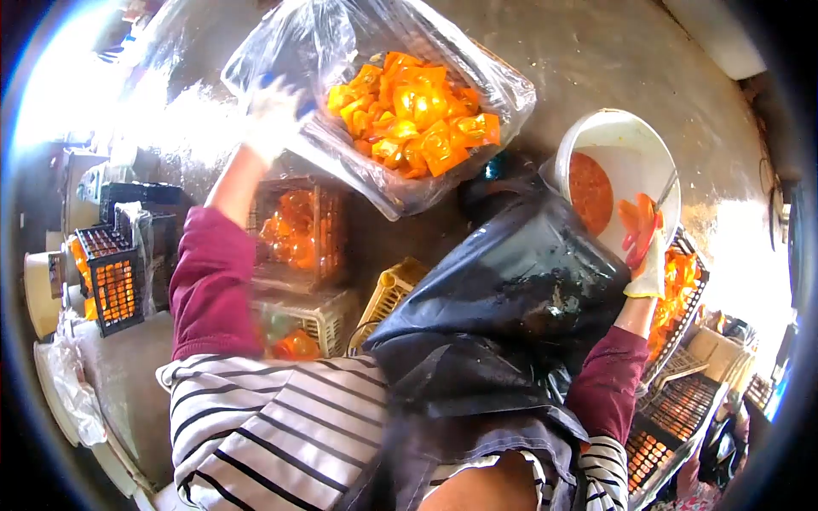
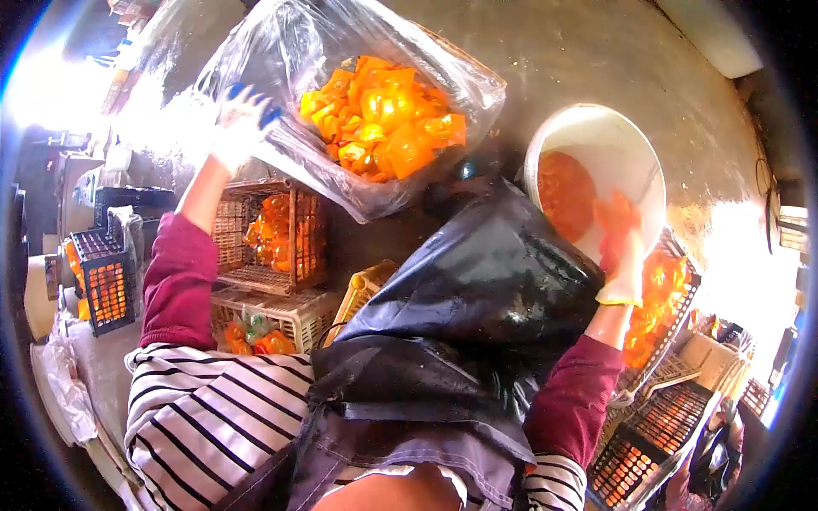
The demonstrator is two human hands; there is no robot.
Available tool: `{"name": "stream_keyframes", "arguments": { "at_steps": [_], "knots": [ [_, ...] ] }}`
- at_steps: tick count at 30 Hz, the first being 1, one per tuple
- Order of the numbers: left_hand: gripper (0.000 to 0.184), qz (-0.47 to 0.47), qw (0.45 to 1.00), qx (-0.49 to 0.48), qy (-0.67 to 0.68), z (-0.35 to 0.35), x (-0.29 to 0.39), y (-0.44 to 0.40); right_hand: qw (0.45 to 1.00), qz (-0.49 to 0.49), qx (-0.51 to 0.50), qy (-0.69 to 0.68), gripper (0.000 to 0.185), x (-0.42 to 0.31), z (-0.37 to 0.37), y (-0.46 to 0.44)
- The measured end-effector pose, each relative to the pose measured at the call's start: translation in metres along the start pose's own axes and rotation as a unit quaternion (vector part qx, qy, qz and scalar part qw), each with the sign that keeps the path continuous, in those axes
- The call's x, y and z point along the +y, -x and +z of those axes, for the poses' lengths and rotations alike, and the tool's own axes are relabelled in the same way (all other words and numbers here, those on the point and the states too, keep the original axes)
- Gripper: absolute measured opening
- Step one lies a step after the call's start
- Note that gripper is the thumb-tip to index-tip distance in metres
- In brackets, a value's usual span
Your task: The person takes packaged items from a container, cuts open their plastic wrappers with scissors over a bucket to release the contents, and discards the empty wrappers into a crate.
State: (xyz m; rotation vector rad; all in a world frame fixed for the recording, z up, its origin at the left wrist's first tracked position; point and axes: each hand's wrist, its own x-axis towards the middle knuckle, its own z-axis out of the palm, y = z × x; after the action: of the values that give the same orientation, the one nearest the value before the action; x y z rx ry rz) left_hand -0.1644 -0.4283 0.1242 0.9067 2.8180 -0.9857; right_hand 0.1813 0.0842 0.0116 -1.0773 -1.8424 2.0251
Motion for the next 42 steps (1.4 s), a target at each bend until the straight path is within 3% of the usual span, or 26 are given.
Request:
{"name": "stream_keyframes", "arguments": {
  "at_steps": [1, 2, 3, 4, 7, 8, 10, 13, 14, 16, 17, 19, 20, 21, 22, 24, 25, 26, 28, 30, 32, 36, 38, 40, 41, 42],
  "knots": [
    [0.049, -0.017, 0.997, 0.074, 0.033, 0.027, -0.026, 0.014, 1.000, -0.010, -0.002, 0.010, 0.070, 0.006, -0.005, -0.003],
    [0.046, -0.019, 0.974, 0.225, 0.006, 0.025, -0.032, 0.036, 1.000, -0.021, -0.003, 0.020, 0.071, 0.011, -0.009, -0.006],
    [0.046, -0.022, 0.969, 0.247, 0.001, 0.030, -0.036, 0.042, 0.999, -0.031, -0.004, 0.030, 0.072, 0.017, -0.014, -0.009],
    [0.046, -0.026, 0.963, 0.269, -0.002, 0.035, -0.033, 0.048, 0.996, -0.032, 0.021, -0.075, 0.071, 0.019, -0.013, -0.010],
    [0.056, -0.101, 0.962, 0.244, 0.069, 0.033, -0.022, 0.048, 0.995, -0.041, 0.022, -0.088, 0.069, 0.017, -0.018, -0.011],
    [0.058, -0.207, 0.948, 0.195, 0.145, 0.026, -0.019, 0.052, 0.995, -0.046, 0.027, -0.089, 0.069, 0.016, -0.018, -0.008],
    [0.061, -0.403, 0.867, 0.081, 0.282, 0.009, -0.015, 0.071, 0.992, -0.050, 0.046, -0.102, 0.067, 0.020, -0.020, -0.001],
    [0.052, -0.525, 0.779, 0.083, 0.332, 0.080, -0.059, 0.122, 0.987, -0.033, 0.060, -0.142, 0.063, 0.009, -0.021, 0.016],
    [0.049, -0.536, 0.771, 0.048, 0.340, 0.132, -0.085, 0.145, 0.993, -0.024, 0.072, -0.089, 0.063, -0.007, -0.017, 0.027],
    [0.045, -0.514, 0.777, -0.034, 0.362, 0.262, -0.153, 0.188, 0.996, -0.019, 0.076, -0.043, 0.062, -0.021, -0.015, 0.036],
    [0.041, -0.503, 0.762, -0.026, 0.408, 0.196, -0.116, 0.193, 0.997, -0.023, 0.063, -0.049, 0.062, -0.019, -0.018, 0.033],
    [0.031, -0.320, 0.875, 0.143, 0.335, 0.181, -0.077, 0.189, 0.995, -0.027, 0.031, -0.086, 0.063, -0.013, -0.017, 0.021],
    [0.033, -0.443, 0.656, 0.106, 0.602, 0.103, -0.023, 0.166, 0.993, -0.027, 0.016, -0.117, 0.063, -0.010, -0.017, 0.014],
    [0.042, -0.356, 0.603, 0.093, 0.708, 0.099, 0.001, 0.150, 0.993, -0.043, 0.013, -0.107, 0.063, -0.003, -0.018, 0.005],
    [0.047, -0.346, 0.483, 0.023, 0.804, 0.068, 0.038, 0.132, 0.993, -0.057, 0.012, -0.102, 0.063, 0.004, -0.020, 0.000],
    [0.054, -0.286, 0.430, -0.027, 0.856, 0.062, 0.095, 0.095, 0.992, -0.082, 0.009, -0.098, 0.062, 0.020, -0.023, -0.006],
    [0.074, -0.169, 0.381, 0.013, 0.909, 0.095, 0.117, 0.068, 0.991, -0.095, 0.007, -0.099, 0.061, 0.028, -0.026, -0.008],
    [0.063, -0.256, 0.404, 0.029, 0.878, 0.110, 0.135, 0.042, 0.994, -0.056, -0.006, -0.093, 0.061, 0.026, -0.031, -0.006],
    [0.047, -0.335, 0.492, 0.010, 0.803, 0.109, 0.147, 0.025, 0.996, 0.021, -0.033, -0.079, 0.061, 0.019, -0.040, 0.000],
    [0.036, -0.254, 0.474, 0.048, 0.842, 0.158, 0.150, 0.008, 0.996, 0.004, -0.035, -0.077, 0.062, 0.013, -0.032, 0.017],
    [0.035, -0.234, 0.532, 0.069, 0.811, 0.151, 0.151, 0.002, 0.998, 0.002, -0.017, -0.060, 0.061, 0.007, -0.014, 0.016],
    [0.040, -0.241, 0.455, 0.066, 0.855, 0.133, 0.168, -0.042, 0.999, 0.002, 0.031, -0.008, 0.058, -0.006, -0.002, 0.008],
    [0.054, -0.258, 0.456, 0.026, 0.851, 0.079, 0.171, -0.041, 0.999, -0.020, 0.030, -0.008, 0.056, 0.001, -0.008, 0.002],
    [0.061, -0.240, 0.448, 0.064, 0.859, 0.116, 0.178, -0.066, 0.998, -0.056, 0.020, -0.021, 0.053, 0.011, -0.011, 0.001],
    [0.064, -0.220, 0.449, 0.023, 0.866, 0.101, 0.173, -0.061, 0.997, -0.067, 0.020, -0.023, 0.051, 0.011, -0.012, 0.003],
    [0.062, -0.201, 0.413, 0.013, 0.888, 0.084, 0.172, -0.055, 0.997, -0.065, 0.031, -0.019, 0.050, 0.009, -0.011, 0.006]
  ]
}}
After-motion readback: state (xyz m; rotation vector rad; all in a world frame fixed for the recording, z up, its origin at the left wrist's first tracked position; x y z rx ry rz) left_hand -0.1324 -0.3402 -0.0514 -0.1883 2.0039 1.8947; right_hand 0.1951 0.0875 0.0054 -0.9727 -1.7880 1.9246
